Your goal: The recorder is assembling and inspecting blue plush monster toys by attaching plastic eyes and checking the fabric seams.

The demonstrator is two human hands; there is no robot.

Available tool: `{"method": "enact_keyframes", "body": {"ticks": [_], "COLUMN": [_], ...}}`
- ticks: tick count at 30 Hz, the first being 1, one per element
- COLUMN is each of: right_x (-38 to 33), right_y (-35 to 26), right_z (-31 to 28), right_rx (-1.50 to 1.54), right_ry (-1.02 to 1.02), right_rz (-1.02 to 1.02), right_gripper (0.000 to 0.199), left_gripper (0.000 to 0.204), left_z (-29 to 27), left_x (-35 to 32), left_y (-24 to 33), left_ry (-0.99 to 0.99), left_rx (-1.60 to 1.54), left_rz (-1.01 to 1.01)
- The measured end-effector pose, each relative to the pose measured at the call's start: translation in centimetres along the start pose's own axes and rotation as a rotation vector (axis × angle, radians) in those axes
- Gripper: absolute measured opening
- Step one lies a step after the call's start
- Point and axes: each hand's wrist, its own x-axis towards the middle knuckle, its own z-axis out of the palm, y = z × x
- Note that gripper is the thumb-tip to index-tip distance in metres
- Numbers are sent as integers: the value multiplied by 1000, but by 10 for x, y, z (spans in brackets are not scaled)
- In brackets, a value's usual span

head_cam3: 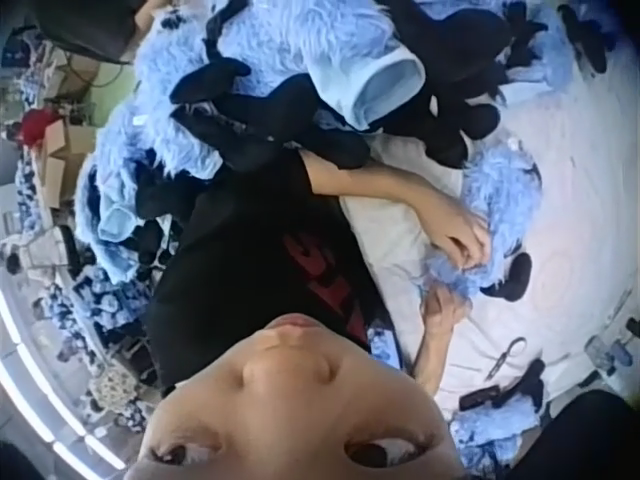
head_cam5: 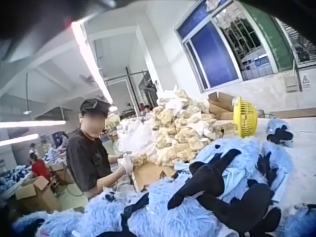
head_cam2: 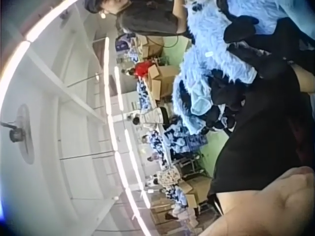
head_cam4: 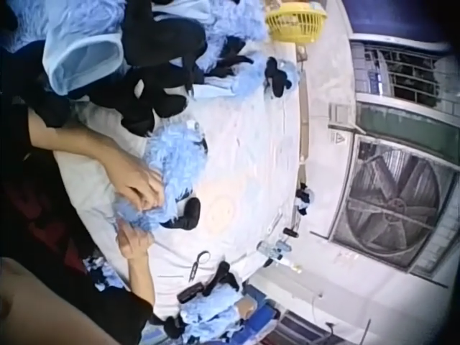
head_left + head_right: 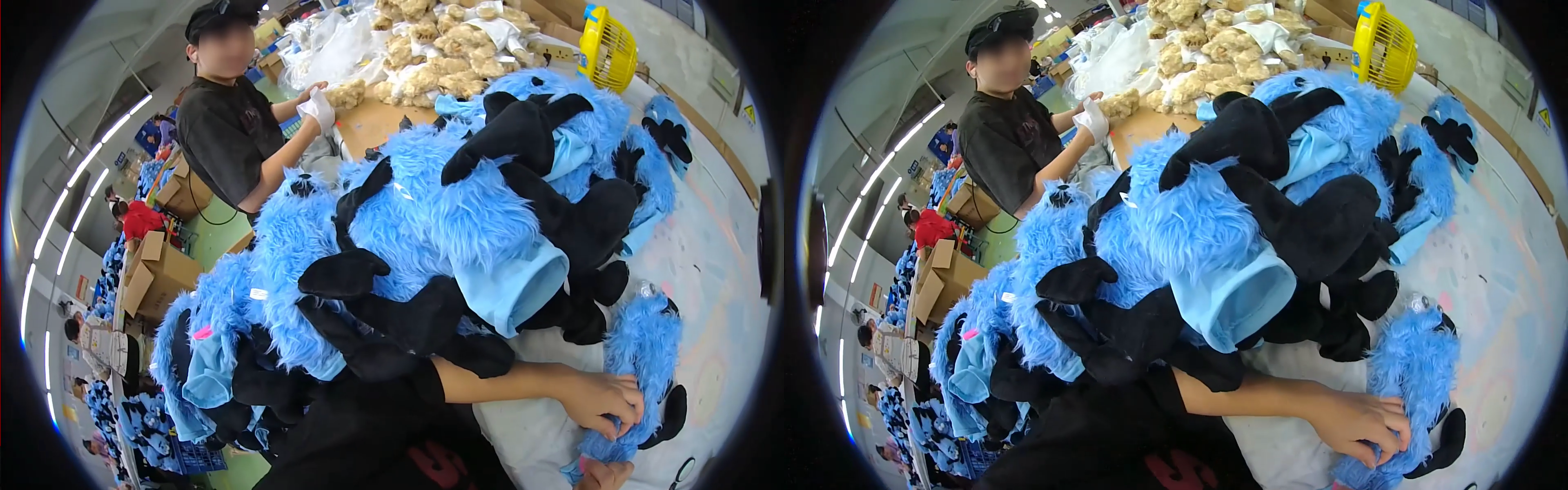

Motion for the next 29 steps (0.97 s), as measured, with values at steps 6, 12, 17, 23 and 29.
{"method": "enact_keyframes", "body": {"ticks": [6, 12, 17, 23, 29], "right_x": [-3, -3, -5, -7, -14], "right_y": [8, 18, 24, 25, 15], "right_z": [-6, -11, -21, -37, -49], "right_rx": [-9, -34, -61, -108, -170], "right_ry": [-96, -197, -263, -323, -402], "right_rz": [12, 41, 66, 95, 111], "right_gripper": [9, 8, 7, 7, 7], "left_gripper": [8, 8, 7, 5, 5], "left_z": [2, 2, 2, -2, 3], "left_x": [3, 4, 5, 3, 4], "left_y": [5, 2, 5, 8, 9], "left_ry": [-23, -46, -29, -9, -43], "left_rx": [-26, -42, -65, -84, -118], "left_rz": [-2, -2, -17, -39, -7]}}
